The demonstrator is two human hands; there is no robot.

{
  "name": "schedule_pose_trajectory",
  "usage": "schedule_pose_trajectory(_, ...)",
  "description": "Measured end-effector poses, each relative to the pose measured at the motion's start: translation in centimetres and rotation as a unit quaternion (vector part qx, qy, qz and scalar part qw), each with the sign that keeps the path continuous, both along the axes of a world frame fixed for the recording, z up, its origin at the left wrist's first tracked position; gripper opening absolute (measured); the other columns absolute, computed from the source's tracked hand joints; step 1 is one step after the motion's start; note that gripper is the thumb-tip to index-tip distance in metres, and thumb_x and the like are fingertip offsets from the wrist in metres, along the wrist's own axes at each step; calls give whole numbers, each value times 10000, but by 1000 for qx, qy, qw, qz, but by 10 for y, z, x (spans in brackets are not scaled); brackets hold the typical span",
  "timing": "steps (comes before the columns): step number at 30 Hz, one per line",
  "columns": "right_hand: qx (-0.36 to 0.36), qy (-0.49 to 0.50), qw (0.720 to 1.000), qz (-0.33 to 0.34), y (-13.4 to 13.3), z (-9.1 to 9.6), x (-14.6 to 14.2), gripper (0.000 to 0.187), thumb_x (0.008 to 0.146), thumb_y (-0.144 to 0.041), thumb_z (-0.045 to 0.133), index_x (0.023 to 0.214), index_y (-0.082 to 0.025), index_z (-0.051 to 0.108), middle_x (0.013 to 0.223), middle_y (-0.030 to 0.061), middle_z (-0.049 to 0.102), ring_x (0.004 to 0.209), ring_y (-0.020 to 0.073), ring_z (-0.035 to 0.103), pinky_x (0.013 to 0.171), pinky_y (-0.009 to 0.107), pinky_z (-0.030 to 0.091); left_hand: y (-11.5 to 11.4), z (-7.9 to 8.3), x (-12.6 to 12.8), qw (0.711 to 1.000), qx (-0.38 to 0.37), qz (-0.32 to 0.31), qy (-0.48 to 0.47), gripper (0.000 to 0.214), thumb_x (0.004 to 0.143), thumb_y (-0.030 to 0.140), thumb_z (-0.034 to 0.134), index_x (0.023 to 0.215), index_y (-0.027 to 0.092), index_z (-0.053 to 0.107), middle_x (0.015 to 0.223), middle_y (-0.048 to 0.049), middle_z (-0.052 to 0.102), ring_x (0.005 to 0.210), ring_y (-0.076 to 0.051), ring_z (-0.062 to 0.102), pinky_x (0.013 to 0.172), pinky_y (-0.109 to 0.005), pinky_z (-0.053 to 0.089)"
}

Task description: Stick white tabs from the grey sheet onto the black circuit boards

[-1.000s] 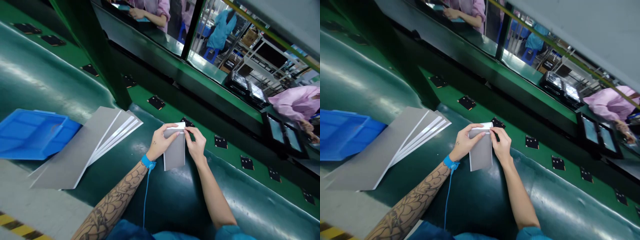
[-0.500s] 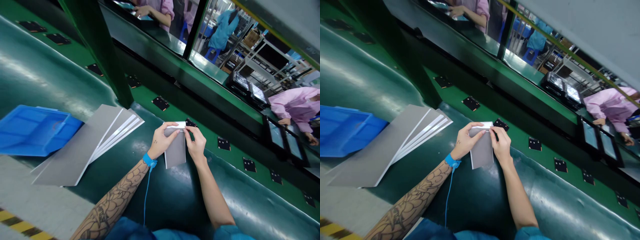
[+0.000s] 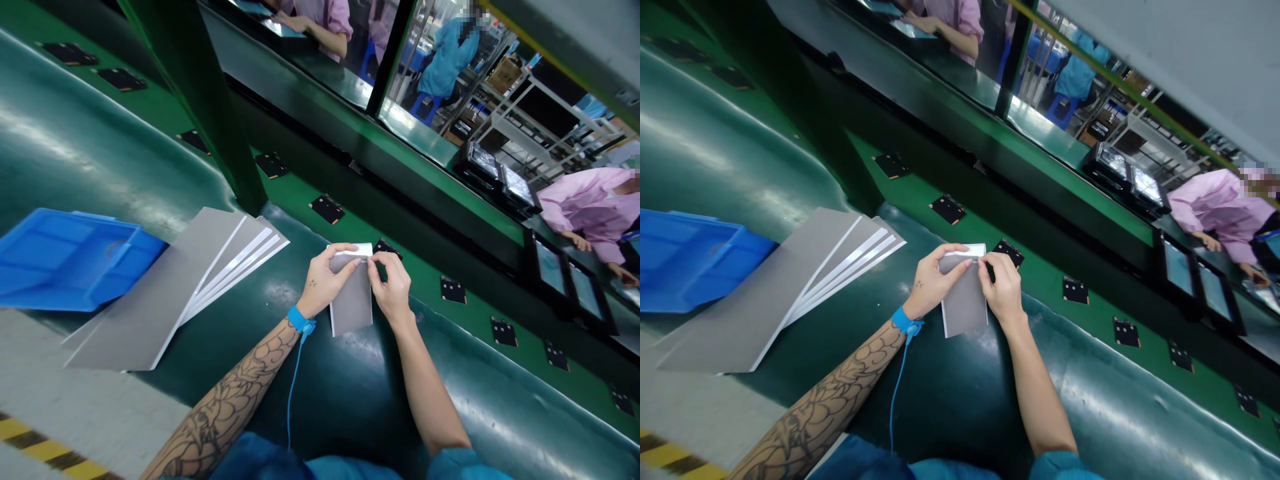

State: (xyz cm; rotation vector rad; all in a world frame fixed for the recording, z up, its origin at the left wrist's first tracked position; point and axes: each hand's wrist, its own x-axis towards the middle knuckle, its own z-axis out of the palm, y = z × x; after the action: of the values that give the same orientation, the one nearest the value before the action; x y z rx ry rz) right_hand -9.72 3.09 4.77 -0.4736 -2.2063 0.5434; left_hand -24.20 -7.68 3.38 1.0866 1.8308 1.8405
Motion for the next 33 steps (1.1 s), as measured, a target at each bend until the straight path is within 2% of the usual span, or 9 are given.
schedule_pose_trajectory(3,-112,35,993,-15,-1,-4,-2,141,1073,-339,596,1031,-232,677,1008,66,721,970,217,707,915,402,603,0,1,0,1000,-3,3,2,236,948,350,780,1145,220,775,1159,-77,817,1047,-251,772,968,-393,610)
schedule_pose_trajectory(5,-208,75,974,-44,9,-11,2,201,1069,-411,599,1050,-222,664,1011,55,703,954,201,695,903,375,592,-1,1,0,1000,-8,11,-1,236,950,355,774,1143,220,774,1164,-75,816,1045,-251,772,964,-390,613)
schedule_pose_trajectory(7,-277,98,952,-90,29,-23,13,296,1043,-498,618,1078,-208,668,1067,58,699,962,192,683,907,360,581,-1,0,0,1000,-14,22,-9,240,948,365,777,1140,221,773,1166,-73,815,1015,-245,772,924,-375,619)
schedule_pose_trajectory(9,-302,93,937,-148,56,-35,30,407,989,-588,657,1076,-192,690,1152,80,695,1012,199,666,939,367,565,-1,-2,0,999,-22,28,-19,246,944,375,784,1138,224,775,1170,-69,814,968,-236,769,868,-355,618)
schedule_pose_trajectory(12,-297,48,930,-213,92,-50,56,525,908,-681,697,1015,-168,740,1242,122,672,1126,238,636,1027,410,524,0,-4,0,999,-31,23,-22,251,940,381,789,1138,227,779,1176,-67,813,937,-235,764,823,-347,610)
schedule_pose_trajectory(16,-256,-37,940,-222,114,-61,72,532,893,-703,691,960,-184,780,1251,128,677,1186,269,603,1125,468,463,0,-5,1,999,-28,19,-10,249,940,369,783,1146,228,780,1179,-64,814,983,-245,766,893,-376,607)
schedule_pose_trajectory(23,-229,-91,944,-221,117,-66,80,487,906,-679,682,933,-208,803,1235,117,689,1160,282,605,1135,496,449,0,-6,2,999,-28,36,-3,252,932,369,791,1143,232,778,1194,-57,816,962,-235,764,849,-362,607)
schedule_pose_trajectory(33,-230,-125,931,-255,116,-63,89,428,884,-633,701,919,-221,812,1254,128,689,1189,319,598,1128,541,410,0,-9,2,999,-21,39,6,246,944,359,799,1160,243,777,1203,-54,808,995,-240,766,917,-389,605)
